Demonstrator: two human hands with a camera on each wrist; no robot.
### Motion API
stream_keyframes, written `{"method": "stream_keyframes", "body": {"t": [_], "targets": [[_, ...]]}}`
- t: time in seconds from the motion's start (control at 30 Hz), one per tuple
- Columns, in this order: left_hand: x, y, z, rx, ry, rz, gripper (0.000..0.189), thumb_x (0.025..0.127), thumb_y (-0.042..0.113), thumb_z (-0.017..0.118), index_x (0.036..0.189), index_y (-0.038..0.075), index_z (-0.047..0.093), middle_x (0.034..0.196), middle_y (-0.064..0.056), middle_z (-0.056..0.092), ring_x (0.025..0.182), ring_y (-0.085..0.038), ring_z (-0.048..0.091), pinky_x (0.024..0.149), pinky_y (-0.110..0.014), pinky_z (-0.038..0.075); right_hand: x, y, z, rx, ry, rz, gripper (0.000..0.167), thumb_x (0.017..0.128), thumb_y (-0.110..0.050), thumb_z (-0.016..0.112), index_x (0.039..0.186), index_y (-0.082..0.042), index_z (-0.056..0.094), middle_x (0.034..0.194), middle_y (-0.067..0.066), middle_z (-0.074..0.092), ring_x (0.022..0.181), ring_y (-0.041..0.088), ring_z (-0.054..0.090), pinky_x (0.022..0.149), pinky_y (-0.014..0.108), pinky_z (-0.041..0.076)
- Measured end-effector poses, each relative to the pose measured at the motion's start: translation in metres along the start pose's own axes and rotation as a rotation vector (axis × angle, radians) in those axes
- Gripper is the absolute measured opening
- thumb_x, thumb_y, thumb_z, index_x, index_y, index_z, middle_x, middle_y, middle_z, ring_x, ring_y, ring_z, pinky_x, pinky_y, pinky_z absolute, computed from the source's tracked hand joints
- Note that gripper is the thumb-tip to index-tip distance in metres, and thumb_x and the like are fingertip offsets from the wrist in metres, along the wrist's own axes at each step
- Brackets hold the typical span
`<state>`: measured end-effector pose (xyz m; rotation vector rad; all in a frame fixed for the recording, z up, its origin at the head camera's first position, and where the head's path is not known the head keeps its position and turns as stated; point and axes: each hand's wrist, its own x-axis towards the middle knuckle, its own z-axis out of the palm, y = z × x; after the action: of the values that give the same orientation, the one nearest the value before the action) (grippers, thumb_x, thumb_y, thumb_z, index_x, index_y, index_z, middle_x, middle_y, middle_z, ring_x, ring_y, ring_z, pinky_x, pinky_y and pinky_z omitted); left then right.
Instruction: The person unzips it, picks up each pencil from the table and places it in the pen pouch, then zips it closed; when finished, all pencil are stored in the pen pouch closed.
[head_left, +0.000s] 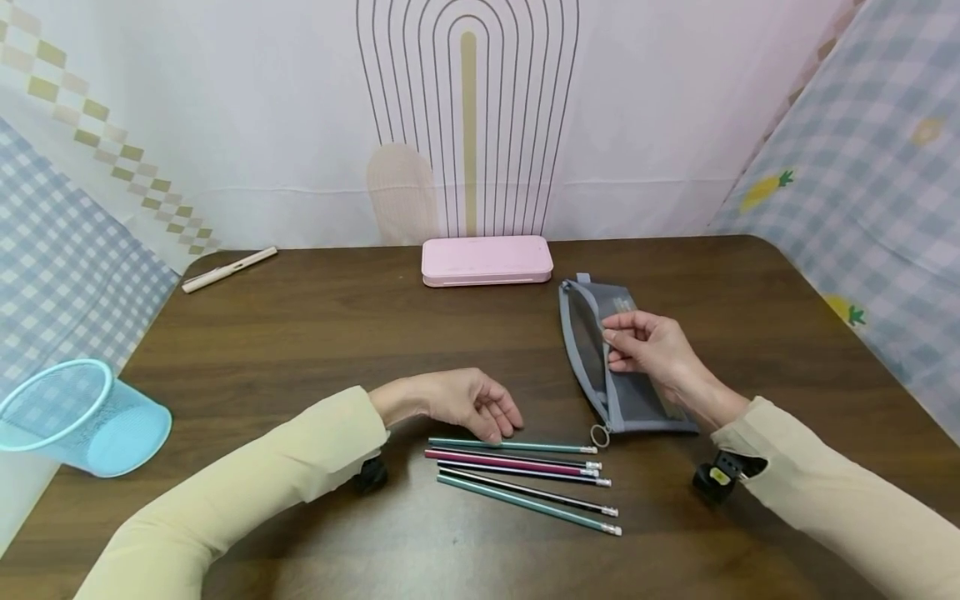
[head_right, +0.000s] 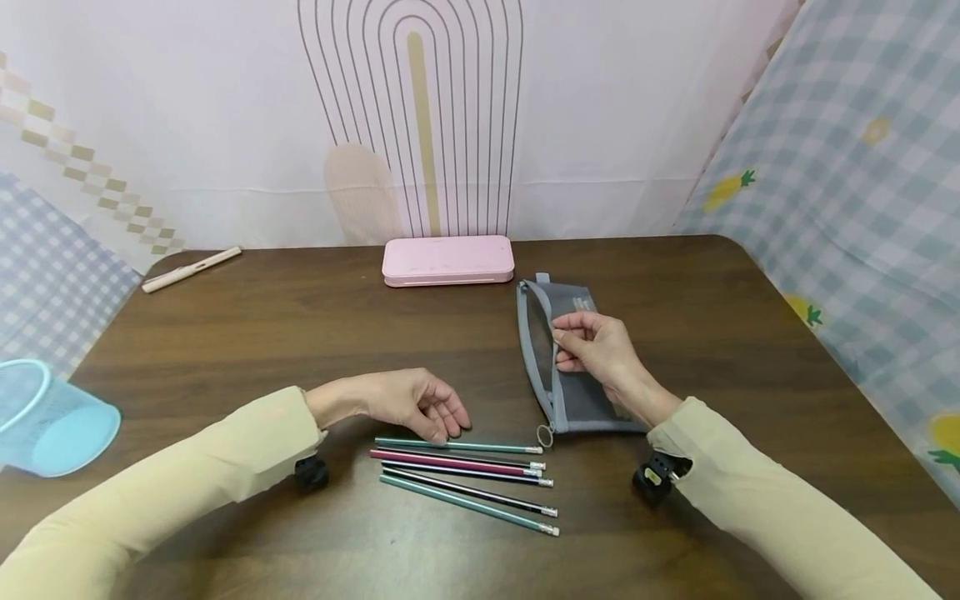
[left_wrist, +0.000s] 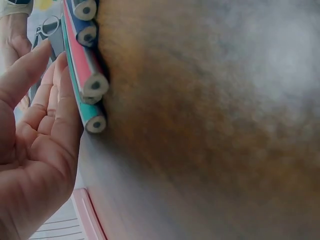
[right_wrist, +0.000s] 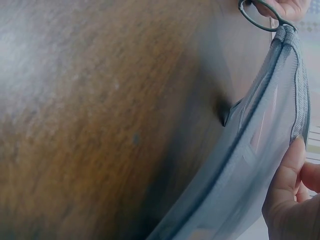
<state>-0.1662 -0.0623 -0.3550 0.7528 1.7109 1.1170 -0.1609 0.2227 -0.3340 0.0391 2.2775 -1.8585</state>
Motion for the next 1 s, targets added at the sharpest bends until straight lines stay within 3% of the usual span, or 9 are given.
{"method": "stream_keyframes", "body": {"t": [0.2, 0.47, 0.7, 0.83, 1.0], "targets": [[0.001, 0.002, 0.000, 0.149, 0.000, 0.017, 0.026, 0.082, -0.006, 0.068, 0.107, -0.003, 0.064, 0.091, -0.007, 0.067, 0.078, -0.008, 0.062, 0.079, -0.022, 0.054, -0.001, -0.001, -0.002, 0.000, 0.002, 0.001, 0.024, 0.094, -0.002, 0.053, 0.116, 0.007, 0.050, 0.076, -0.005, 0.060, 0.062, 0.004, 0.061, 0.061, 0.021, 0.056], [-0.001, 0.006, 0.006, 0.337, 0.048, 0.051, 0.022, 0.081, -0.006, 0.067, 0.099, 0.006, 0.068, 0.082, 0.002, 0.066, 0.074, -0.005, 0.060, 0.071, -0.017, 0.052, -0.003, -0.001, -0.003, -0.005, 0.003, 0.005, 0.026, 0.094, -0.005, 0.055, 0.117, 0.007, 0.050, 0.075, -0.004, 0.059, 0.062, 0.005, 0.061, 0.061, 0.021, 0.056], [-0.002, 0.010, 0.008, 0.489, 0.062, 0.116, 0.019, 0.079, -0.005, 0.066, 0.094, 0.006, 0.069, 0.080, 0.002, 0.065, 0.071, -0.001, 0.058, 0.066, -0.015, 0.050, -0.004, -0.002, -0.003, -0.015, 0.004, -0.006, 0.028, 0.094, -0.006, 0.055, 0.118, 0.008, 0.049, 0.077, -0.004, 0.060, 0.063, 0.005, 0.061, 0.062, 0.021, 0.056], [0.000, 0.011, 0.008, 0.560, 0.071, 0.128, 0.017, 0.078, -0.003, 0.067, 0.091, 0.007, 0.069, 0.079, -0.001, 0.067, 0.069, 0.001, 0.056, 0.065, -0.014, 0.049, -0.004, -0.002, -0.004, -0.010, 0.003, -0.010, 0.026, 0.094, -0.005, 0.055, 0.116, 0.007, 0.050, 0.076, -0.004, 0.060, 0.063, 0.005, 0.062, 0.061, 0.021, 0.056], [-0.001, 0.010, 0.005, 0.587, 0.093, 0.119, 0.012, 0.077, 0.001, 0.069, 0.086, 0.010, 0.070, 0.074, 0.005, 0.065, 0.067, 0.002, 0.056, 0.064, -0.014, 0.049, -0.003, -0.001, -0.003, -0.022, 0.004, -0.010, 0.026, 0.094, -0.005, 0.054, 0.117, 0.008, 0.050, 0.074, -0.004, 0.059, 0.062, 0.005, 0.061, 0.061, 0.021, 0.056]]}}
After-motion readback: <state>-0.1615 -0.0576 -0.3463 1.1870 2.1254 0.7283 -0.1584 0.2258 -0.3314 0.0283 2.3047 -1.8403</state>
